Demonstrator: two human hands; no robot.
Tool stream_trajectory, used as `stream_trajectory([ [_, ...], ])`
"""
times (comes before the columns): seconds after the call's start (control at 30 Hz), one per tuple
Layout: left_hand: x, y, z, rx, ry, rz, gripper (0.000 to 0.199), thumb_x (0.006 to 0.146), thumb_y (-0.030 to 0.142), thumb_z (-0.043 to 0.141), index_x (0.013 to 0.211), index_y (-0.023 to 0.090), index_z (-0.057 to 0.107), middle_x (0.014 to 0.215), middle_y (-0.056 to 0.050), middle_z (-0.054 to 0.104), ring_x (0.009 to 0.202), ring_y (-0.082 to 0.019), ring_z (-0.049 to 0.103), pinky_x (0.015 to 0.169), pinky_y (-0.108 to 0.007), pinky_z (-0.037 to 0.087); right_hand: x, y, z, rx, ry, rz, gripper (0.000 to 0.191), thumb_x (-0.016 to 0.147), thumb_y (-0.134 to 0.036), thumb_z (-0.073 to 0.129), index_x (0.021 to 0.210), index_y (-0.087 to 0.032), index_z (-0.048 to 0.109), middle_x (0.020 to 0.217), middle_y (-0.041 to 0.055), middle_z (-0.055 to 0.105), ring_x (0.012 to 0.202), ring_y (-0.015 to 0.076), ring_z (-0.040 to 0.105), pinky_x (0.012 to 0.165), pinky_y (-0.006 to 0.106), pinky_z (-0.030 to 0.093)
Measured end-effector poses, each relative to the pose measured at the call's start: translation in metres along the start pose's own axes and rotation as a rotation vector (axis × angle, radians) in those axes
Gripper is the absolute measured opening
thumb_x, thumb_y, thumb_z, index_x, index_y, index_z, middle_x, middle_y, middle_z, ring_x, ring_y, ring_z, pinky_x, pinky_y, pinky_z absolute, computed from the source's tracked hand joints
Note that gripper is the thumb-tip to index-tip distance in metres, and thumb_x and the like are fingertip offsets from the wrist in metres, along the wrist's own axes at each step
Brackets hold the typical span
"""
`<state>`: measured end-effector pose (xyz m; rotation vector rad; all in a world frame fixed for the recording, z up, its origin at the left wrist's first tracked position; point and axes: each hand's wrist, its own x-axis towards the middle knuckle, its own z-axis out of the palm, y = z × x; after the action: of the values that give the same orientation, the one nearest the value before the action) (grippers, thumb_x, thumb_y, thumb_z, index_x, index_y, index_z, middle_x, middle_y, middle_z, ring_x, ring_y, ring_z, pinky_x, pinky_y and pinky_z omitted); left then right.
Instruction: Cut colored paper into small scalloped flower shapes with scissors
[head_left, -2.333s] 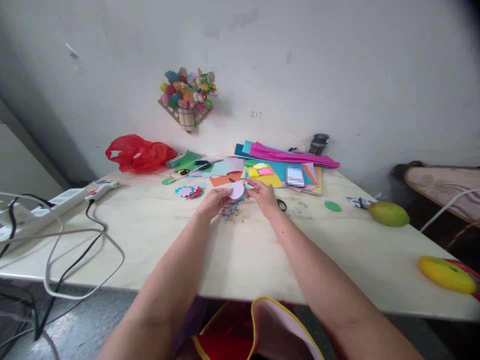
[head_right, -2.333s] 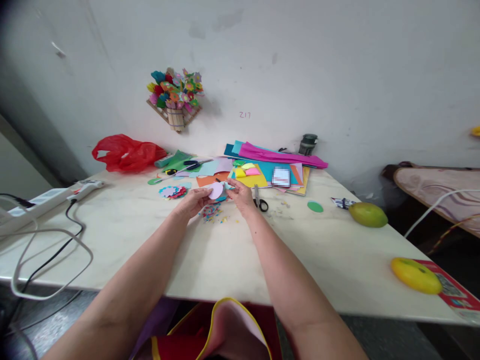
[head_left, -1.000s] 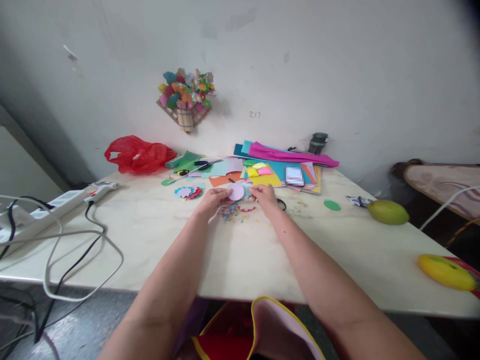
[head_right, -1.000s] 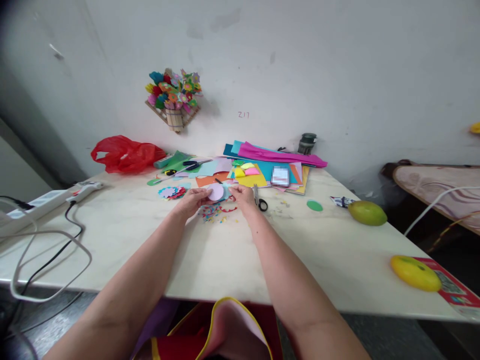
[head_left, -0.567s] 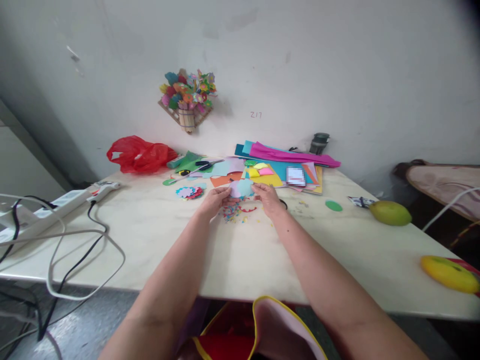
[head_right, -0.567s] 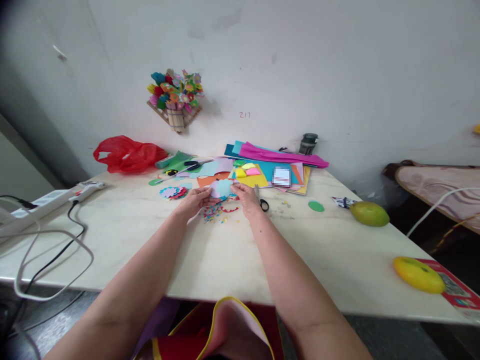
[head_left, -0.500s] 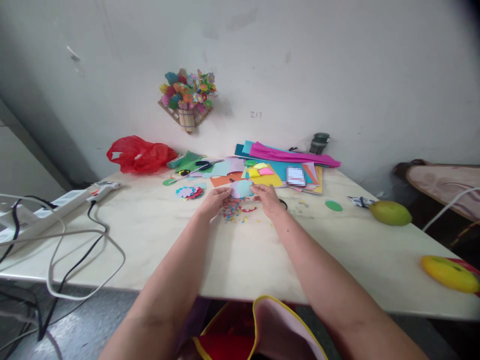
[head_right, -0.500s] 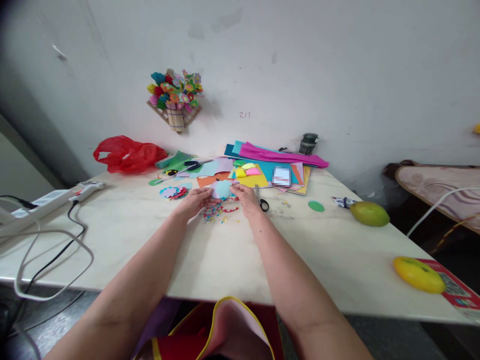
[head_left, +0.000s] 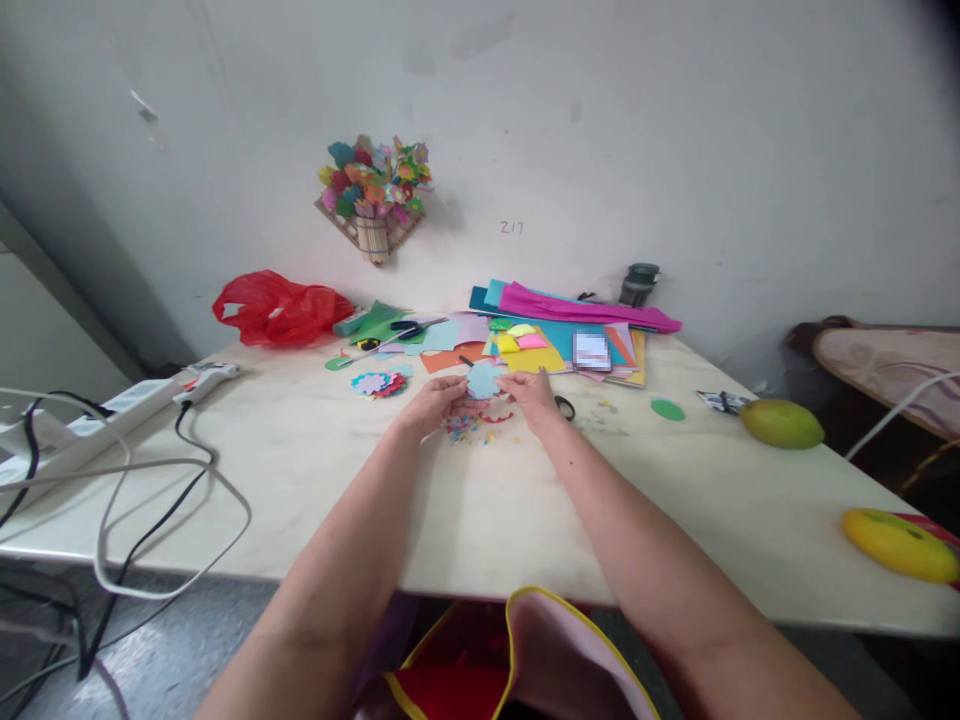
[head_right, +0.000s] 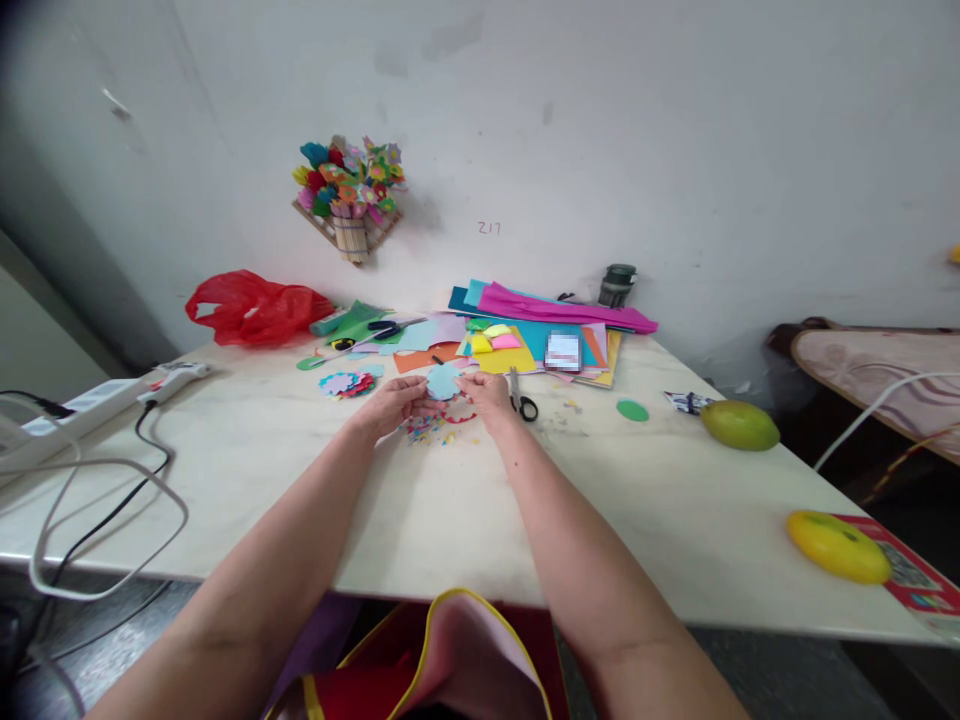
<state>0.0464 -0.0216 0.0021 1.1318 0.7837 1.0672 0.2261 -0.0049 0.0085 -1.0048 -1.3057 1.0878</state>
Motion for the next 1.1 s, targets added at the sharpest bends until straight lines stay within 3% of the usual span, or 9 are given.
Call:
stream_trajectory([
  [0.13,0.0020,0.0004,0.0010,-0.048,0.013,-0.011,0.013,0.084,0.023,0.059,0.088,0.010,0.059,0.082,-0.014,0.072,0.075,-0.022,0.072,0.067,-0.027,0.056,-0.0009,-0.0015,0.0005,0.038,0.012,0.027,0.025,0.051,-0.038,0.075,0.054,-0.016,0.064,0.051,-0.0004,0.058,0.050,0.0116,0.050,0.052,0.027,0.040],
  [0.3,0.0031,0.0019,0.0032,-0.082,0.064,-0.044,0.032,0.088,0.042,0.052,0.087,0.010,0.059,0.076,-0.015,0.071,0.072,-0.024,0.072,0.062,-0.030,0.057,-0.0021,-0.0022,0.0017,0.056,0.020,0.018,0.024,0.049,-0.035,0.076,0.052,-0.016,0.063,0.049,-0.0010,0.058,0.046,0.0102,0.047,0.051,0.027,0.041],
  [0.5,0.0011,-0.0003,0.0024,0.017,0.019,-0.018,0.025,0.071,0.026,0.076,0.078,0.011,0.057,0.073,-0.009,0.071,0.069,-0.018,0.071,0.063,-0.022,0.055,-0.0023,-0.0022,0.0030,0.000,0.016,-0.032,0.027,0.050,-0.041,0.075,0.049,-0.018,0.062,0.046,-0.0006,0.058,0.044,0.0111,0.047,0.048,0.027,0.040],
  [0.8,0.0020,0.0002,0.0040,0.050,0.075,-0.011,0.024,0.071,0.021,0.076,0.069,0.012,0.054,0.065,-0.006,0.068,0.066,-0.016,0.070,0.061,-0.022,0.054,-0.0018,0.0004,0.0049,-0.052,-0.009,-0.051,0.027,0.053,-0.042,0.072,0.053,-0.018,0.061,0.045,-0.0015,0.057,0.044,0.0121,0.050,0.047,0.027,0.040],
  [1.1,0.0044,-0.0002,0.0014,0.078,0.115,0.062,0.024,0.069,0.024,0.077,0.070,0.012,0.056,0.061,-0.003,0.066,0.064,-0.016,0.069,0.057,-0.021,0.052,0.0001,0.0011,0.0049,0.143,0.045,0.045,0.022,0.060,-0.025,0.064,0.080,-0.017,0.065,0.066,0.0011,0.065,0.053,0.0122,0.055,0.046,0.024,0.044],
])
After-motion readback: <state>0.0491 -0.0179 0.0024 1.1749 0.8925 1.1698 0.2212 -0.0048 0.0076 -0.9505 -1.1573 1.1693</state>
